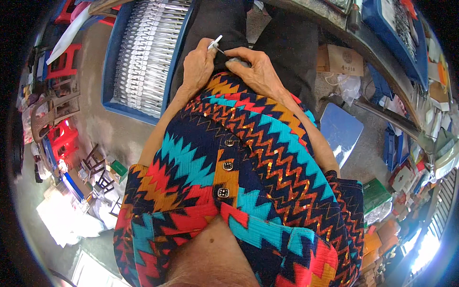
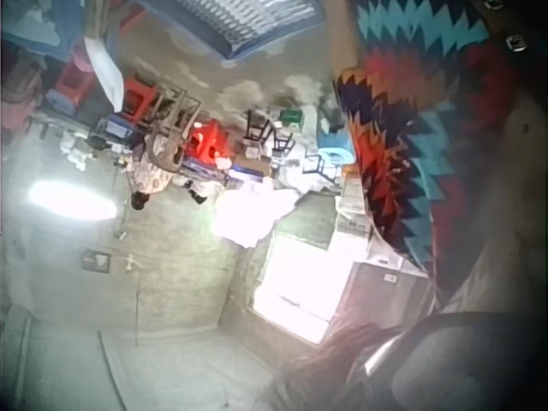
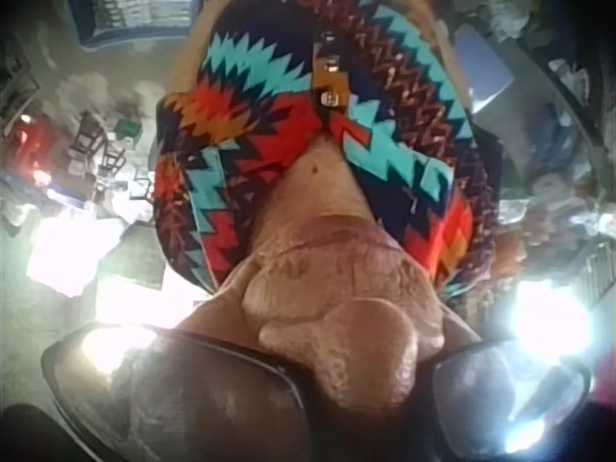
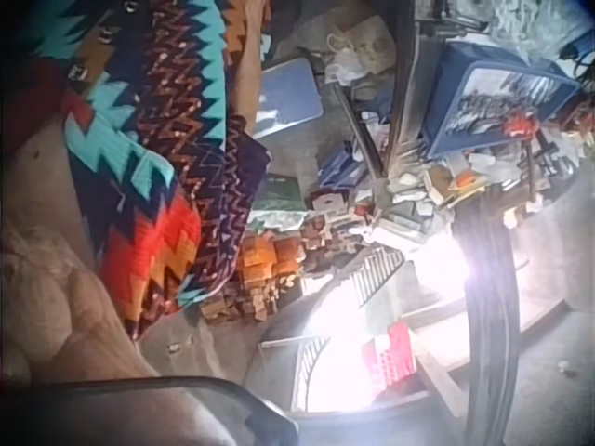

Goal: The person fastens plastic components using an electric screwdriver, works on the pieces with a manual screwdriver, and places the assembled parts into a blue tray.

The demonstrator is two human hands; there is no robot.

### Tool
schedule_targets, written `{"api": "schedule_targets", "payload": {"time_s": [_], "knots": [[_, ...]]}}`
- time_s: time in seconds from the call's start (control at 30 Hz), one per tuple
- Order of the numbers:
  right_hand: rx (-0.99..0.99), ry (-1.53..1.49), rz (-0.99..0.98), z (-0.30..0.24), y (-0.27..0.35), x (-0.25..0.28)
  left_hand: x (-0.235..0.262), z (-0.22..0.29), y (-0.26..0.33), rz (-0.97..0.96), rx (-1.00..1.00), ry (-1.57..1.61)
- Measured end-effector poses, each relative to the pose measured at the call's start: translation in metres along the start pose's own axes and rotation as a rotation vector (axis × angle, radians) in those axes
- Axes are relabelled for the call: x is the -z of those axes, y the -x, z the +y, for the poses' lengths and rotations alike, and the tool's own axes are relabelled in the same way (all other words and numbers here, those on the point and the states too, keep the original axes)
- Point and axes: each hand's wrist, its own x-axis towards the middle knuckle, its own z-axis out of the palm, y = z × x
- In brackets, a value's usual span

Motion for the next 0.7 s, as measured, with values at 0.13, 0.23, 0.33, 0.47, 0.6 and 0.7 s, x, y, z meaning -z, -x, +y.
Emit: {"api": "schedule_targets", "payload": {"time_s": [0.13,0.23,0.33,0.47,0.6,0.7], "knots": [[-0.032,0.009,0.003,-0.002,0.0,-0.001,0.0,0.002,0.001,0.003,0.032,-0.004],[-0.016,0.067,0.01,0.0,-0.001,-0.001,0.0,0.0,0.0,-0.003,0.02,-0.023],[0.084,0.266,0.023,-0.003,-0.003,-0.001,-0.001,-0.001,-0.001,-0.004,0.009,-0.035],[0.343,0.907,0.042,-0.019,-0.001,-0.004,-0.002,-0.002,-0.001,0.002,0.005,-0.058],[0.519,1.171,0.041,-0.026,0.001,-0.006,-0.002,-0.001,0.002,-0.024,-0.018,-0.082],[0.766,1.472,-0.034,-0.033,0.0,-0.008,-0.003,-0.002,0.001,-0.015,-0.063,-0.09]]}}
